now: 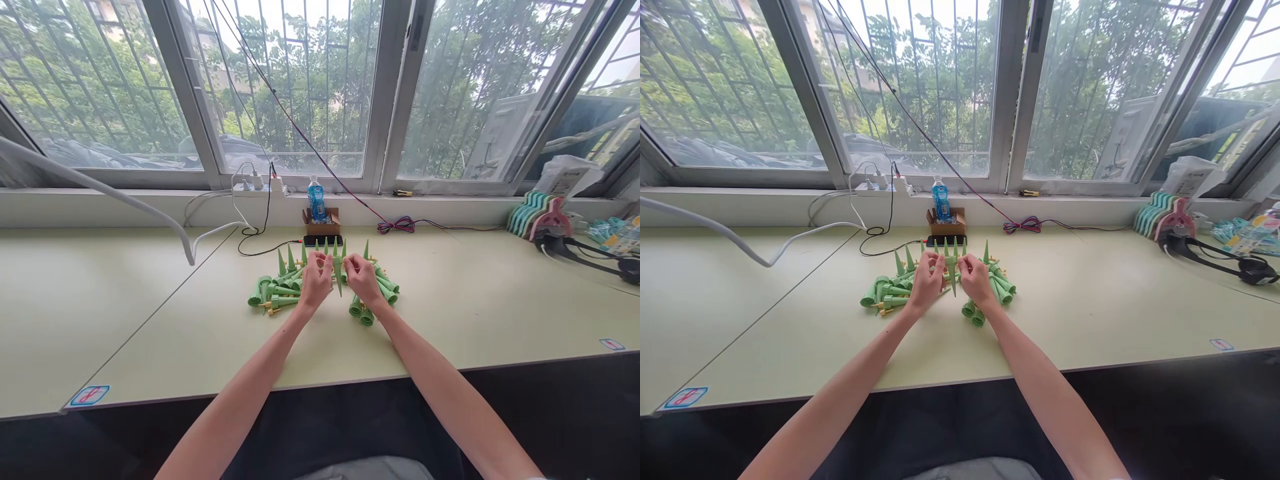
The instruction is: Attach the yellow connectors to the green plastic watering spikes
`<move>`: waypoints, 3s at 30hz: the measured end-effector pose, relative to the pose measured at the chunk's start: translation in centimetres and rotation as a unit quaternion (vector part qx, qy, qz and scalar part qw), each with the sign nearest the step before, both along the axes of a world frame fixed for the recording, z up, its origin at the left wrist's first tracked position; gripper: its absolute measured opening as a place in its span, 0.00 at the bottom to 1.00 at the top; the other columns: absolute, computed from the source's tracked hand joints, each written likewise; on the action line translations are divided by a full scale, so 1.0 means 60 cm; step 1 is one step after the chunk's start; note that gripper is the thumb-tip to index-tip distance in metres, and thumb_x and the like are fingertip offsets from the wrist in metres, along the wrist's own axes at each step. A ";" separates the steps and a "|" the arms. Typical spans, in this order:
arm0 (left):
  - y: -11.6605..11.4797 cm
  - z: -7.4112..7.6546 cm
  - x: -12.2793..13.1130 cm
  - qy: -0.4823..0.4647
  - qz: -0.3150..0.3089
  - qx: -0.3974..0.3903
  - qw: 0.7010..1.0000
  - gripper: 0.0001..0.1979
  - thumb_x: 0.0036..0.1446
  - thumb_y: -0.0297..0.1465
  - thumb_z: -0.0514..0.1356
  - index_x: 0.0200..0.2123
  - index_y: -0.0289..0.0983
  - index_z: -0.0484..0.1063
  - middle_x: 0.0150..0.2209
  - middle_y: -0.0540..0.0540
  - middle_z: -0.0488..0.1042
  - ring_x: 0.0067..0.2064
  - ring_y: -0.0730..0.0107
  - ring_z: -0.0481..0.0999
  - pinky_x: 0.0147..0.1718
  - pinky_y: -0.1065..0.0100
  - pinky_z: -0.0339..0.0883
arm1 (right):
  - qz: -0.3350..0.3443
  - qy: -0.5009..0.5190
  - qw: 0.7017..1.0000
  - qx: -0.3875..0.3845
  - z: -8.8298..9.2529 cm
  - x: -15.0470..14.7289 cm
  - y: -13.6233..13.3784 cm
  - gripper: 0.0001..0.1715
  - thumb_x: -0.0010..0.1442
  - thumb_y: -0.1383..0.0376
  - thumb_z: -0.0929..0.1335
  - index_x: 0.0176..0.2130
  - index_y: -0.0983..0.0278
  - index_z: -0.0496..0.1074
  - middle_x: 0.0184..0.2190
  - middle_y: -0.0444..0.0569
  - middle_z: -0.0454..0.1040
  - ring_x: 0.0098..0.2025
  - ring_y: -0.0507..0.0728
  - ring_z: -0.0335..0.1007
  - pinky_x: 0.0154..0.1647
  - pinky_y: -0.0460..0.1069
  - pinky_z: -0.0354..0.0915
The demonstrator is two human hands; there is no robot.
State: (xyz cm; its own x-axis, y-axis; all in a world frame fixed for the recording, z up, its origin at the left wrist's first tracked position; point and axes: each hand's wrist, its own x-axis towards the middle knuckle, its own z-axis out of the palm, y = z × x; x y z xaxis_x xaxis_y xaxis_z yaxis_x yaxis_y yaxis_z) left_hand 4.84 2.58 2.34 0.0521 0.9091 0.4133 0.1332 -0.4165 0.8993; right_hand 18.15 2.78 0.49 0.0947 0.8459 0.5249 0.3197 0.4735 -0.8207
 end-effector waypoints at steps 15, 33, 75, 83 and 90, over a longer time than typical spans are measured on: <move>0.009 -0.005 -0.007 -0.018 -0.068 -0.190 0.979 0.36 0.56 0.58 0.45 0.11 0.37 0.65 0.08 0.47 0.60 0.10 0.75 0.57 0.09 0.73 0.48 | 0.050 0.007 0.999 0.016 0.004 -0.007 -0.012 0.19 0.63 0.51 0.60 0.30 0.61 0.62 0.22 0.41 0.59 0.21 0.49 0.52 0.21 0.45 0.53; 0.003 0.008 -0.013 -0.012 -0.131 -0.223 0.966 0.35 0.56 0.56 0.48 0.19 0.33 0.75 0.18 0.40 0.73 0.14 0.75 0.64 0.13 0.72 0.55 | 0.048 0.021 0.999 0.001 0.003 0.003 -0.005 0.18 0.62 0.51 0.61 0.30 0.61 0.64 0.21 0.41 0.60 0.20 0.50 0.52 0.22 0.46 0.55; 0.013 -0.016 -0.012 0.113 -0.047 0.060 0.991 0.14 0.54 0.33 0.61 0.45 0.41 0.77 0.41 0.46 0.72 0.21 0.80 0.68 0.20 0.73 0.67 | 0.003 -0.024 1.000 -0.010 -0.001 0.008 0.004 0.19 0.62 0.53 0.62 0.25 0.62 0.64 0.17 0.41 0.60 0.21 0.51 0.54 0.23 0.47 0.53; 0.010 -0.016 -0.003 0.100 -0.026 -0.018 0.994 0.16 0.55 0.31 0.59 0.48 0.38 0.70 0.45 0.42 0.70 0.20 0.79 0.71 0.16 0.73 0.67 | -0.037 -0.026 0.999 0.012 -0.005 -0.002 0.004 0.17 0.63 0.56 0.61 0.27 0.62 0.64 0.20 0.42 0.61 0.23 0.51 0.53 0.25 0.46 0.52; 0.009 -0.003 -0.003 -0.023 -0.050 -0.155 0.986 0.14 0.60 0.39 0.57 0.43 0.35 0.63 0.26 0.48 0.72 0.20 0.74 0.73 0.18 0.70 0.70 | -0.062 0.006 0.997 0.035 0.002 0.003 -0.002 0.17 0.64 0.54 0.60 0.30 0.62 0.63 0.20 0.41 0.58 0.21 0.50 0.51 0.22 0.46 0.50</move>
State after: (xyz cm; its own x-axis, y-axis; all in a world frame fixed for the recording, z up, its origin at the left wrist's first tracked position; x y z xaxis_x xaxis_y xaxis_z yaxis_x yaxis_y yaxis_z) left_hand 4.68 3.12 2.13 0.1354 0.9835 0.1197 0.0620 -0.1290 0.9897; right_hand 18.33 2.64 0.63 0.2032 0.7887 0.5802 0.3701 0.4867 -0.7913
